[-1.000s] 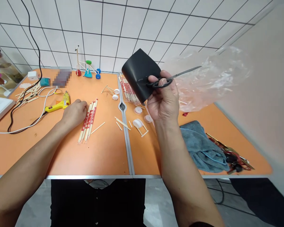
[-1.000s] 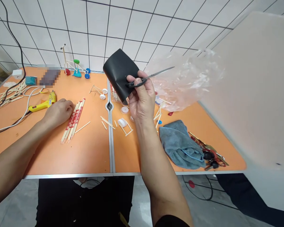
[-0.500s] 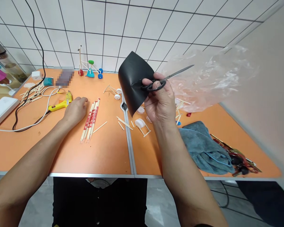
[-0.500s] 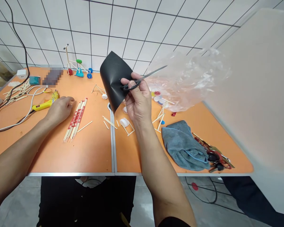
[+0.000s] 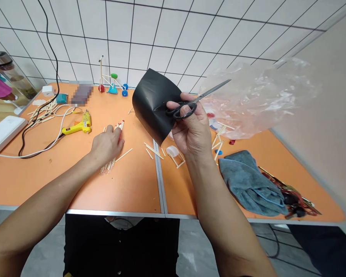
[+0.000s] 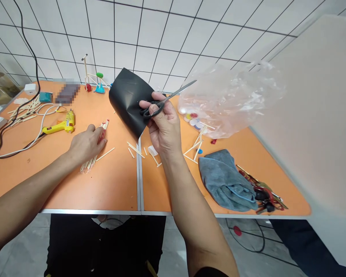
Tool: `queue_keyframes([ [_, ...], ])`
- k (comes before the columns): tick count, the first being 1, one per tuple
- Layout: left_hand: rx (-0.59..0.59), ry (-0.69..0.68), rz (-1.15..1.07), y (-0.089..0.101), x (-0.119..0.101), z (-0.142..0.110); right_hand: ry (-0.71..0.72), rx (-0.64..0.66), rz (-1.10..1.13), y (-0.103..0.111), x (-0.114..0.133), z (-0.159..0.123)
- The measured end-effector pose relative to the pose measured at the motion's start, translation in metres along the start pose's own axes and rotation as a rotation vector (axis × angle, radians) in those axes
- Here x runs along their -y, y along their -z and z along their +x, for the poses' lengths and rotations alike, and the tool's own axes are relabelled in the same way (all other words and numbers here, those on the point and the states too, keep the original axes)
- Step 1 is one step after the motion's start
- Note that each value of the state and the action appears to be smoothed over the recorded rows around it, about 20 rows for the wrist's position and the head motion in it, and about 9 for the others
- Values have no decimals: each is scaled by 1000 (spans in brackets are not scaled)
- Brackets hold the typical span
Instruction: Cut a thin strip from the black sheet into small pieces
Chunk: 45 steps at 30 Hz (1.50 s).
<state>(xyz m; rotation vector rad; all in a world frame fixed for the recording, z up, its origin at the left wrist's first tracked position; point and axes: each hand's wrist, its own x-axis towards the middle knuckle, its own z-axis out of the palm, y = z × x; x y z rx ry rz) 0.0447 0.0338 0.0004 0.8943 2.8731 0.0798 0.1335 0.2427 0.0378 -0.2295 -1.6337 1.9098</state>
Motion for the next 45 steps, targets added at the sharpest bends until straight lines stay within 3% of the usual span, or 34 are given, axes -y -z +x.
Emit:
queue_keyframes([
  [22, 94, -180, -211, -7, -35, -21, -31, 41, 27, -4, -4, -2],
  [27, 109, -258, -374, -16, -43, -26, -19, 49, 55, -3, -6, -2],
  [34, 42, -388, -688, -38, -45, -24, -11, 100, 117, -3, -17, 0],
  [39, -12, -297, -1077, -41, -41, -11, -72, 129, 154, -13, -27, -8],
  [41, 71, -237, -1297, -40, -37, -5, -79, 136, 177, -18, -31, -13],
  [45, 412, -248, -1643, -38, -33, -2, -36, 92, 237, -27, -38, -20],
])
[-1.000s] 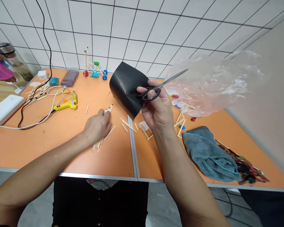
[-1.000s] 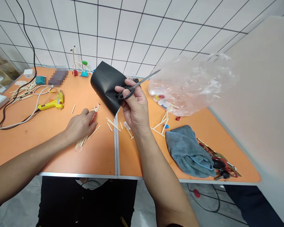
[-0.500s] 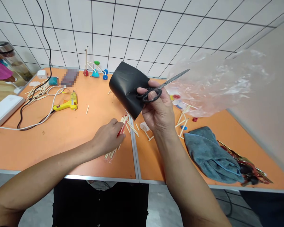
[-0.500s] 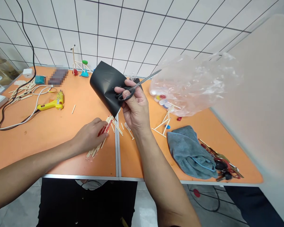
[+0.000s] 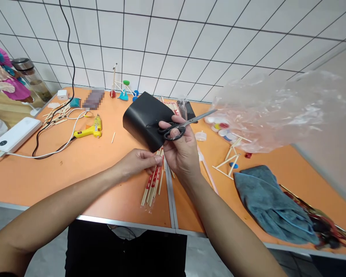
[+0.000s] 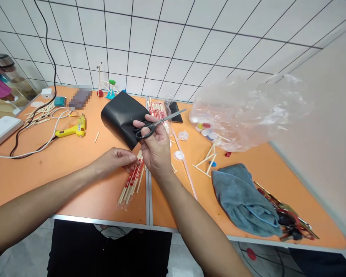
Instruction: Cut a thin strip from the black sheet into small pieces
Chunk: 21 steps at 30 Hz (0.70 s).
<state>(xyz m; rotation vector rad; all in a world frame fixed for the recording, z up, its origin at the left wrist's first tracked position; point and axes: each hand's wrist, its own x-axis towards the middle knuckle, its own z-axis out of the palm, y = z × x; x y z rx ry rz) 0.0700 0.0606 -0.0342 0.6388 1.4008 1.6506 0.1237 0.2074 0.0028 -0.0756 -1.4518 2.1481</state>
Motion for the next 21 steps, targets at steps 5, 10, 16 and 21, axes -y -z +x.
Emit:
queue_keyframes([
  [5, 185, 36, -216, -5, 4, -2, 51, -53, -8, -5, -3, -6],
  [10, 88, -84, -378, -10, 6, 2, 39, -54, -55, -7, -6, -11],
  [16, -63, -343, -383, -9, -4, 6, 62, -50, -86, -11, -10, -15],
  [21, -98, -376, -388, -9, -4, 10, 22, -62, -84, -13, -18, -17],
])
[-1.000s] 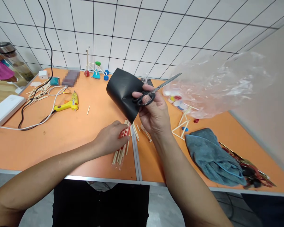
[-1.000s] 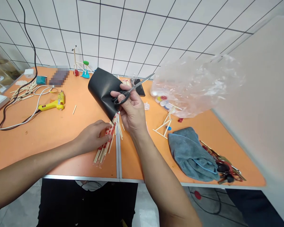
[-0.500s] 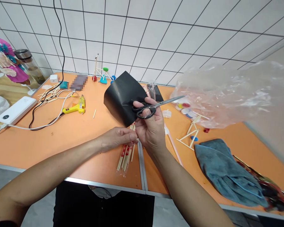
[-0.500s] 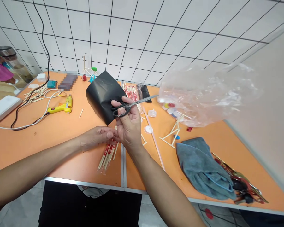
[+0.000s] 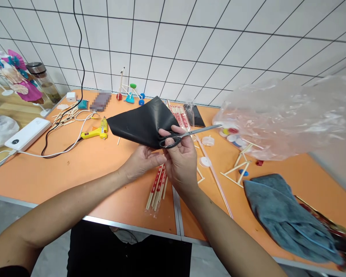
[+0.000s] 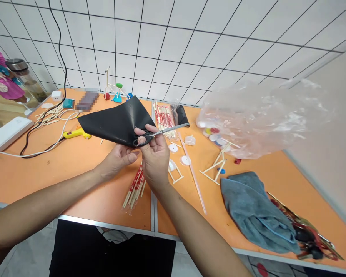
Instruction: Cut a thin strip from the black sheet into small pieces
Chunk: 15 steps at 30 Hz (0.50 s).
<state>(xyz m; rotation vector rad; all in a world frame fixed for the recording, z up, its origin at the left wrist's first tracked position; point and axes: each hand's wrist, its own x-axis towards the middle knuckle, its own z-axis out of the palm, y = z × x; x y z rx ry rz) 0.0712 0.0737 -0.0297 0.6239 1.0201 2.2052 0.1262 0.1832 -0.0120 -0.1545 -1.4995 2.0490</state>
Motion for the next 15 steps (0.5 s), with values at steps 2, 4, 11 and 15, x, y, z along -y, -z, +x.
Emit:
queue_keyframes([
  [2, -44, -9, -33, -1, 2, 1, -24, 8, 18, -2, -5, -1],
  [4, -97, -4, -92, -1, 3, 1, -57, 28, 36, -5, -9, -3],
  [11, -238, 108, -298, 2, 6, 1, -117, 49, 41, -8, -11, -4],
  [15, -406, 127, -309, 8, 1, 7, -161, 111, 26, -10, -10, -5],
])
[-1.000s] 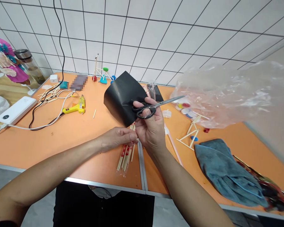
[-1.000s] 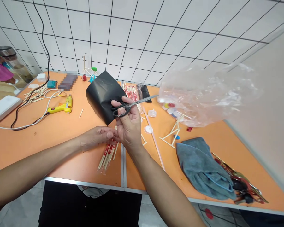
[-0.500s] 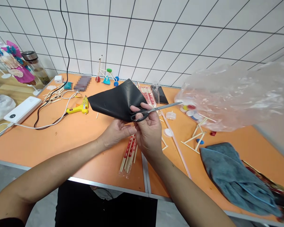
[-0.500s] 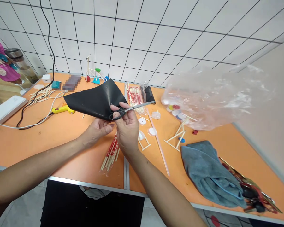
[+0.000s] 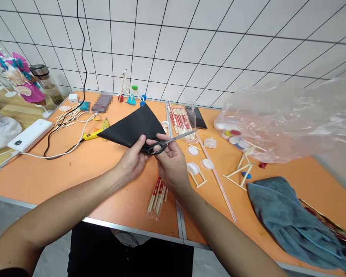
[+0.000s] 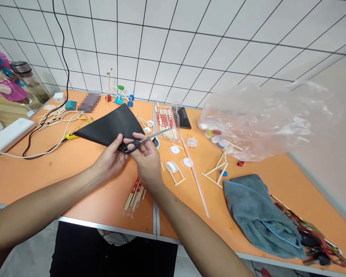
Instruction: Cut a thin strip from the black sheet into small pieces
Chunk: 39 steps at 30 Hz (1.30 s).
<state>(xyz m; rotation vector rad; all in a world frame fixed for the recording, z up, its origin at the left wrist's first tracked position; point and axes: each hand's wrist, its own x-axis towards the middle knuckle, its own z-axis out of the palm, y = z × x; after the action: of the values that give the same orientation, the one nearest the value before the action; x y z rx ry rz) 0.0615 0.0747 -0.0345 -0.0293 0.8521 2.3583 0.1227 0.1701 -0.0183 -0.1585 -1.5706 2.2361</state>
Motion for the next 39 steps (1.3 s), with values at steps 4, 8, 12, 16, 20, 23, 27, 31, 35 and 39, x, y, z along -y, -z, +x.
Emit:
queue_keyframes([
  [4, -111, -76, -9, 1, -14, 4, -7, 11, -101, 4, 4, 1],
  [8, -116, -115, 19, 3, -30, 5, 53, -63, -223, 16, 17, 7],
  [12, -168, -177, 52, 4, -42, 5, 75, -129, -262, 30, 32, 17],
  [16, -154, -150, 125, 3, -46, 2, 32, -100, -251, 36, 38, 23],
  [20, -135, -93, 210, 3, -46, -2, -15, -58, -254, 36, 38, 22],
  [23, -110, -59, 289, 3, -45, -5, -34, -58, -256, 34, 38, 19],
  [27, -72, -47, 363, 4, -44, -8, -56, -72, -265, 32, 39, 18],
  [31, -38, -34, 368, 3, -44, -9, -61, -79, -243, 31, 39, 17],
  [35, -14, -22, 323, 1, -44, -9, -53, -80, -218, 29, 40, 17],
  [39, -17, -3, 302, -1, -45, -9, -31, -75, -246, 30, 40, 17],
])
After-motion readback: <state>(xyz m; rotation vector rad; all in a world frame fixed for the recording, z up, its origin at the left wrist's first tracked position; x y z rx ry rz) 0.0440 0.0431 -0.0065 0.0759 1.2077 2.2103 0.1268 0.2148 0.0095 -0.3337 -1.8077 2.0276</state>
